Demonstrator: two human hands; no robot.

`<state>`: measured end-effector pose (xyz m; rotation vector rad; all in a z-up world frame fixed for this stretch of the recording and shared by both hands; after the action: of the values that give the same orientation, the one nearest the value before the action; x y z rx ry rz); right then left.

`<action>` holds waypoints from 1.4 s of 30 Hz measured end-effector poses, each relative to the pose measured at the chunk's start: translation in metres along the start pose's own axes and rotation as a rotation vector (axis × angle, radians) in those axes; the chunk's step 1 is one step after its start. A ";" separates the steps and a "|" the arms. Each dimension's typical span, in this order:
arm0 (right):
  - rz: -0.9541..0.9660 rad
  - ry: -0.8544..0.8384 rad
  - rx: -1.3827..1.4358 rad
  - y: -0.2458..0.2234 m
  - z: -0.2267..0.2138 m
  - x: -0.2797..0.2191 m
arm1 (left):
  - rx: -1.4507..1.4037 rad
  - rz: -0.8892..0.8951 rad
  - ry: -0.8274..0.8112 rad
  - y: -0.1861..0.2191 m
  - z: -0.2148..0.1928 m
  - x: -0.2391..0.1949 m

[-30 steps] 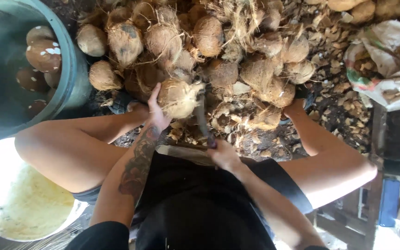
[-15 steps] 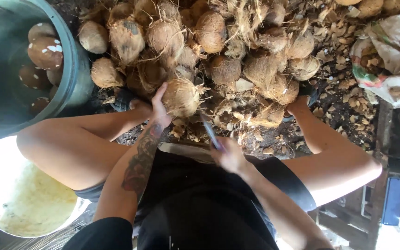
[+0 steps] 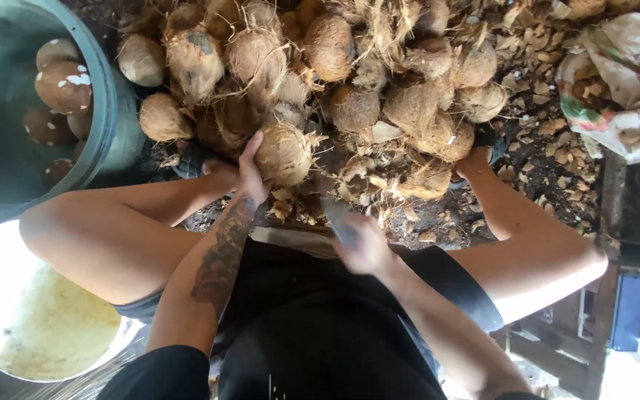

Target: The person sits cross-legged on the ground and uses a machete to peel the fibrous husk off coconuts. They hold each coconut with one hand and strike it repeatedly with the machete to remove the outer layer, then place the peeled coconut into a nearby bucket.

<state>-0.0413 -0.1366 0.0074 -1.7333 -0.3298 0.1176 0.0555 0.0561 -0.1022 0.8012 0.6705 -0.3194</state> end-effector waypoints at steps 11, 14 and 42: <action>-0.156 0.022 0.119 -0.128 -0.046 0.016 | -0.112 0.013 0.090 -0.015 -0.017 0.026; -0.528 0.254 0.174 -0.130 -0.043 0.004 | -0.079 0.028 0.129 -0.009 -0.014 0.020; -0.112 -0.138 0.484 -0.115 0.013 0.059 | -0.202 0.197 0.046 0.000 -0.014 0.024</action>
<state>-0.0060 -0.0896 0.1236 -1.2281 -0.4582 0.2174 0.0680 0.0665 -0.1253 0.6761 0.6498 -0.0531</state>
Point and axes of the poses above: each hand's wrist, its own x-axis towards the middle knuckle, its own z-axis out of the palm, y = z × x, the point moved 5 cm from there along x, towards the middle knuckle, and after that the axes turned 1 degree about -y, right-handed, at the moved point
